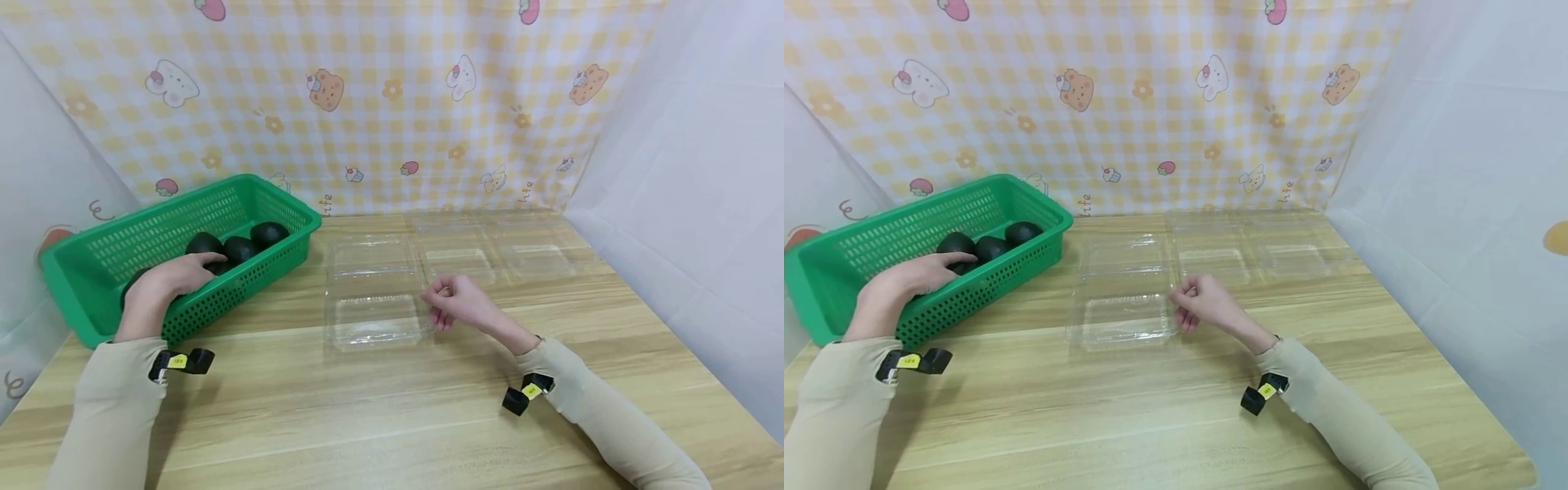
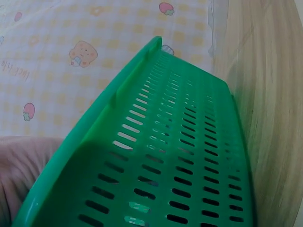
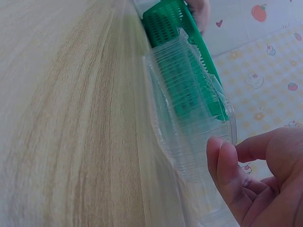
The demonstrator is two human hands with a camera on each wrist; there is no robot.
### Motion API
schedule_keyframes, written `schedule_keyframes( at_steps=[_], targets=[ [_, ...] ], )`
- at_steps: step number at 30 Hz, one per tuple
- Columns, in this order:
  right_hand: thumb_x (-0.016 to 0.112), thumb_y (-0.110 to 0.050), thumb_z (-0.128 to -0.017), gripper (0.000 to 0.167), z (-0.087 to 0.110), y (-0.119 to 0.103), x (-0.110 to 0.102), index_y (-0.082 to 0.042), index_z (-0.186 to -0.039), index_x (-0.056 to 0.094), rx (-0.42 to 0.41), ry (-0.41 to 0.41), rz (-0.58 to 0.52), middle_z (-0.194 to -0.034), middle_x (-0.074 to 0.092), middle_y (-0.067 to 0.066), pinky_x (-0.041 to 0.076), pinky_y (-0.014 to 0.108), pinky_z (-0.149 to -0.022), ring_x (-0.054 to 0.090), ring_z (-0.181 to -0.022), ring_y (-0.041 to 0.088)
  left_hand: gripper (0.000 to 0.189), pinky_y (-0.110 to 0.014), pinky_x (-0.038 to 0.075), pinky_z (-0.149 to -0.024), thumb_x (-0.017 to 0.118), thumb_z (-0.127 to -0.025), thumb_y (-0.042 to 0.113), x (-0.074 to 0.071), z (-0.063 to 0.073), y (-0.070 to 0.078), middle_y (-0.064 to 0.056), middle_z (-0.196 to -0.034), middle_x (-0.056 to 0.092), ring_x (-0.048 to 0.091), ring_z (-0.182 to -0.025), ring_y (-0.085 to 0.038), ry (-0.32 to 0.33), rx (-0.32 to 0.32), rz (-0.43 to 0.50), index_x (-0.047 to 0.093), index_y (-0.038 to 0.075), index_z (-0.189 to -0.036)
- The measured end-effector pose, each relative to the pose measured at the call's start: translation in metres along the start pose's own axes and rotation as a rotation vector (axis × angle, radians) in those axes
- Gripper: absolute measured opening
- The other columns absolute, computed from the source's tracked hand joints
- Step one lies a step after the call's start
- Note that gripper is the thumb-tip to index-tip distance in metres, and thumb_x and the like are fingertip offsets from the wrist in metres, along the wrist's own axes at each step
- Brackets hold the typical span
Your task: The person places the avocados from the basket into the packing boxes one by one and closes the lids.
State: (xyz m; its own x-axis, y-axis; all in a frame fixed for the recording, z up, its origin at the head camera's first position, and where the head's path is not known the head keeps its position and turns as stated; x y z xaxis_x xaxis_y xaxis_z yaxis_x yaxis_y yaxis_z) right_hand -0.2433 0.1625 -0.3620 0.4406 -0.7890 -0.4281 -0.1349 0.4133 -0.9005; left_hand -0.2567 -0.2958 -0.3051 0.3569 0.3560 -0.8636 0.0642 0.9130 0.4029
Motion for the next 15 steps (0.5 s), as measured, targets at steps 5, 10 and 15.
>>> schedule_keyframes(
  at_steps=[5, 10, 15],
  targets=[
    [0.059, -0.016, -0.103, 0.026, 0.0002, 0.0007, -0.0016, 0.010, -0.102, 0.059, -0.005, 0.003, 0.002, -0.066, 0.068, 0.010, 0.056, 0.033, -0.051, 0.065, -0.054, 0.018, 0.055, -0.040, 0.038, -0.066, 0.043, -0.091, 0.005, -0.0029, -0.0007, 0.0002, -0.040, -0.120, 0.045, 0.046, -0.072, -0.033, 0.078, -0.058, 0.008, 0.040, -0.007, -0.145],
    [0.059, -0.016, -0.103, 0.027, 0.0010, 0.0007, -0.0014, 0.011, -0.104, 0.059, -0.007, 0.003, 0.007, -0.067, 0.068, 0.010, 0.057, 0.034, -0.052, 0.066, -0.055, 0.018, 0.055, -0.066, 0.041, -0.093, 0.049, -0.097, 0.021, -0.0041, 0.0029, -0.0015, -0.047, -0.141, 0.031, 0.040, -0.116, -0.061, 0.130, -0.106, -0.001, 0.043, -0.002, -0.147],
    [0.060, -0.017, -0.103, 0.028, 0.0011, 0.0003, -0.0008, 0.011, -0.104, 0.060, -0.012, 0.002, 0.020, -0.067, 0.068, 0.010, 0.057, 0.035, -0.052, 0.066, -0.055, 0.019, 0.060, -0.071, 0.037, -0.096, 0.054, -0.098, 0.028, -0.0040, 0.0063, -0.0040, -0.047, -0.144, 0.026, 0.034, -0.121, -0.065, 0.162, -0.128, 0.040, 0.041, -0.001, -0.149]
  ],
)
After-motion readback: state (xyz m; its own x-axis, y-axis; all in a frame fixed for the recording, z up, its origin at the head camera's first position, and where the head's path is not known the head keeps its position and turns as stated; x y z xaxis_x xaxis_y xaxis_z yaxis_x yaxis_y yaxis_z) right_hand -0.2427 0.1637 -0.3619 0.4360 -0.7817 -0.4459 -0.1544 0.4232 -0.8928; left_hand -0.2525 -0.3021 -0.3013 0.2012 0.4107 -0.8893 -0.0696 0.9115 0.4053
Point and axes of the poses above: each hand's wrist, its own z-axis away from the middle knuckle, its own x-axis out of the palm, y = z × x, the point moved 2 cm from there along -z, towards the middle knuckle
